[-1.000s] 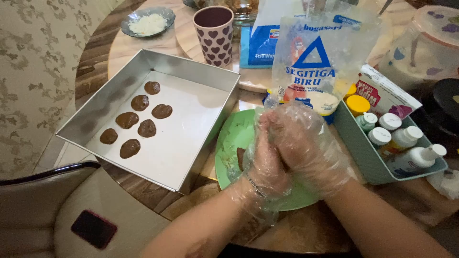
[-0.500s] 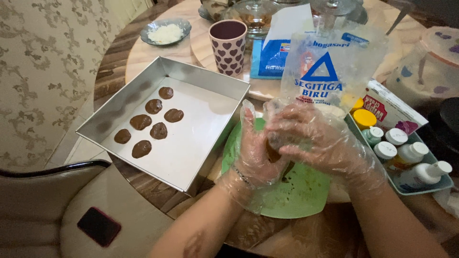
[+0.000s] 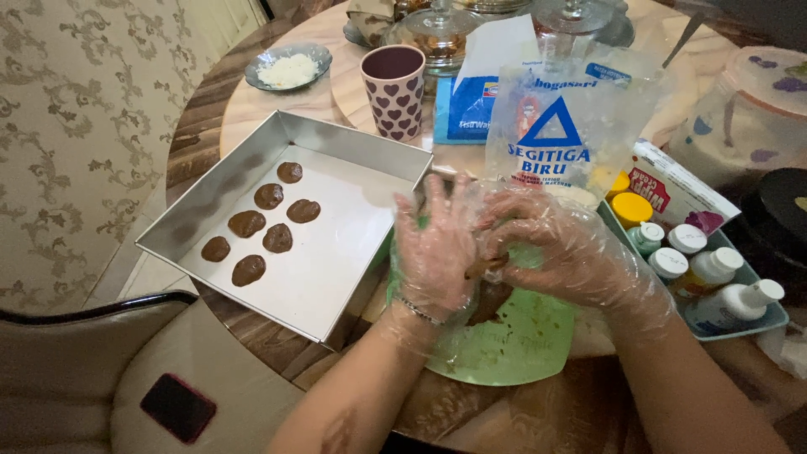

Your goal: Rolling chocolate cookie dough into small balls and arranging them on a baking tray

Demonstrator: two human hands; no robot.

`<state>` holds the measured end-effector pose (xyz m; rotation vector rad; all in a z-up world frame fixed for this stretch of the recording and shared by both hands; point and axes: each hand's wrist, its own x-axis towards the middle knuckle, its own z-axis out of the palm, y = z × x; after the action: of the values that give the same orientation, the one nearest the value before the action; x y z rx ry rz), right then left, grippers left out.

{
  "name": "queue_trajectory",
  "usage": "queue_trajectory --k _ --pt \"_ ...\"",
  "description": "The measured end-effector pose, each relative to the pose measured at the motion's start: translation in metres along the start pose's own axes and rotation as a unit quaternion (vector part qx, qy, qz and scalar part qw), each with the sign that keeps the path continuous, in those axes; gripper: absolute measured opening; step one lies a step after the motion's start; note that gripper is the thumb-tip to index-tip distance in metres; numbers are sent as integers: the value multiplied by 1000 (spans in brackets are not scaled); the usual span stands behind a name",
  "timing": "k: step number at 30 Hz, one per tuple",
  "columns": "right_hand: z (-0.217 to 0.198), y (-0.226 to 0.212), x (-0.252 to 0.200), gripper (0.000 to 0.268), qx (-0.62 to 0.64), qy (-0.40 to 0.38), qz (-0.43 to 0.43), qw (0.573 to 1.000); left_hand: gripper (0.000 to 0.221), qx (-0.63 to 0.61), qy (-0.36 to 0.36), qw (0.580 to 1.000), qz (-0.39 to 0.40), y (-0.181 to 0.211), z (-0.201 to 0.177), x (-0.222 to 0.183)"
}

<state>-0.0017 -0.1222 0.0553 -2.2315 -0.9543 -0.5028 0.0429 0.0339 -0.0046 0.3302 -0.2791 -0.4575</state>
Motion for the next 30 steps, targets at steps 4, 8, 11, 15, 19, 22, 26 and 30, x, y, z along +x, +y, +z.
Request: queue_trajectory --k 4,8,11,15,19,22,26,30 --pt "0 18 -7 21 24 36 37 998 86 -54 50 995 64 10 -4 4" --pt "10 21 -8 22 -33 175 94 979 88 -51 41 998 -2 -8 -9 1" --pt "14 1 1 16 5 135 57 989 91 -139 51 988 -37 -29 -32 4" --pt "13 -2 2 23 55 156 120 979 76 -154 135 978 -44 -14 15 -13" --pt "32 16 -10 42 47 165 216 961 94 -41 92 993 -59 -25 21 -14" --pt "65 39 -23 39 -161 113 220 955 89 -21 118 989 -85 -24 61 -29" --pt "102 71 -56 53 -510 7 195 838 94 36 65 991 -115 -35 42 -33" --pt "76 27 -26 53 -960 -106 80 246 86 -5 10 997 -70 -41 38 -38"
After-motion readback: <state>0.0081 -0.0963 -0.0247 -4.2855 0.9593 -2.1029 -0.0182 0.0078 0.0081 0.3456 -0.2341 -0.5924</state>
